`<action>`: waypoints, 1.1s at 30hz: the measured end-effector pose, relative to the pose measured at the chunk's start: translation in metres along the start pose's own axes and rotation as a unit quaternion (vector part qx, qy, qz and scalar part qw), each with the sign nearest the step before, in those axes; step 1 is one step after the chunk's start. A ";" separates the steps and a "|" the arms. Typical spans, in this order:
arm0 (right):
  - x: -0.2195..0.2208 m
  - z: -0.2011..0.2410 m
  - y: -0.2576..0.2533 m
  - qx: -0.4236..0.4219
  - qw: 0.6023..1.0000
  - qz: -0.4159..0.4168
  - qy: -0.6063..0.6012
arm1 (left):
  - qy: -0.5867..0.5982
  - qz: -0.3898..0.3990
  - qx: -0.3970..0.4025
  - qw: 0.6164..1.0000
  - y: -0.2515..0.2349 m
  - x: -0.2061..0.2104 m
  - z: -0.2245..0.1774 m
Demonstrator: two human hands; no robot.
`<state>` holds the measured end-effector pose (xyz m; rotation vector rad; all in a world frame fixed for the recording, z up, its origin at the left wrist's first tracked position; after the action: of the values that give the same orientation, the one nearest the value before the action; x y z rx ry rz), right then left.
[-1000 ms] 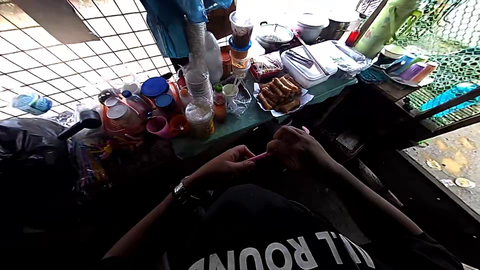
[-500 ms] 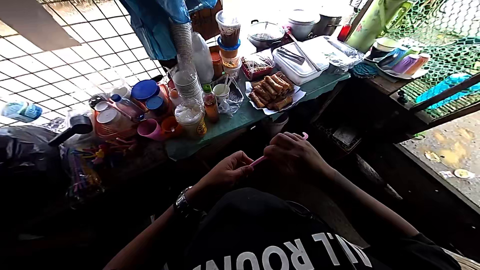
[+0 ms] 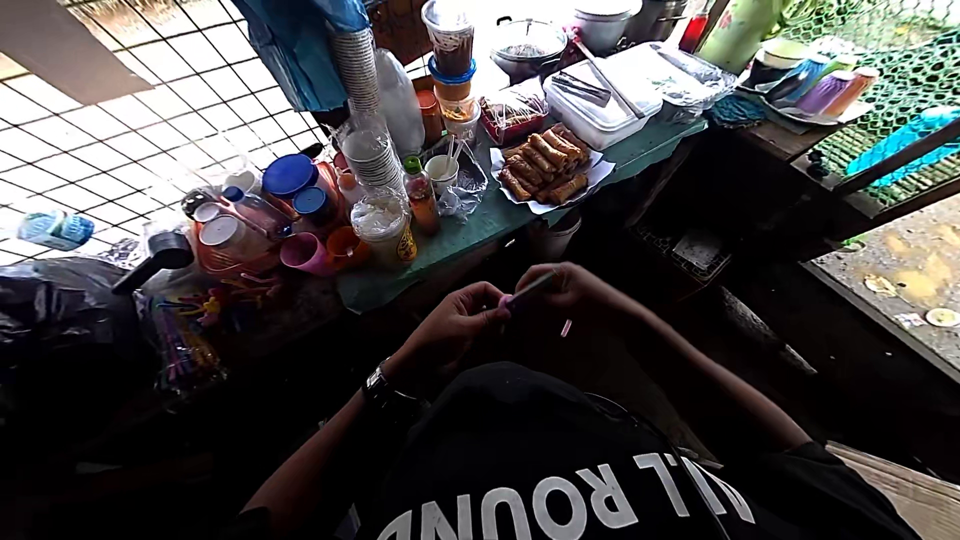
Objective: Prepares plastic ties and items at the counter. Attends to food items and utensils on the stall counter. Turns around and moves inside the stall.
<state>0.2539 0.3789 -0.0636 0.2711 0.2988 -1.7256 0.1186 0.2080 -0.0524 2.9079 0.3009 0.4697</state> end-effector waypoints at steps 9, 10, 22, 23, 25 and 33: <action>0.035 0.045 0.022 -0.112 0.931 -0.077 0.338 | -0.056 -0.093 0.051 0.993 -0.009 -0.011 0.016; 0.032 0.054 0.021 -0.125 0.918 -0.084 0.368 | -0.096 -0.077 0.063 0.990 -0.008 -0.011 0.015; -0.005 0.016 -0.019 -0.081 0.995 0.045 -0.024 | -0.304 -0.079 0.265 0.912 0.014 0.006 -0.001; 0.006 0.012 -0.017 -0.063 0.997 0.028 -0.038 | -0.309 -0.101 0.266 0.907 0.013 0.004 0.000; 0.025 0.010 -0.009 -0.032 0.999 -0.007 -0.039 | -0.313 -0.129 0.262 0.904 0.011 0.001 0.002; 0.032 0.022 0.034 -0.093 0.956 -0.164 0.225 | -0.219 -0.125 0.190 0.949 -0.020 0.001 0.006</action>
<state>0.2812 0.3364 -0.0559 0.4995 0.8776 -1.9314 0.1183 0.2269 -0.0614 3.1560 0.7463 -0.3094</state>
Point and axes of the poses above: each hand's wrist, its own y-axis away from the middle knuckle, its own x-axis out of the palm, z = x × y, the point moved 2 cm from there along -y, towards the middle knuckle, and after that the axes turned 1 degree about y, right-handed, at the moved point
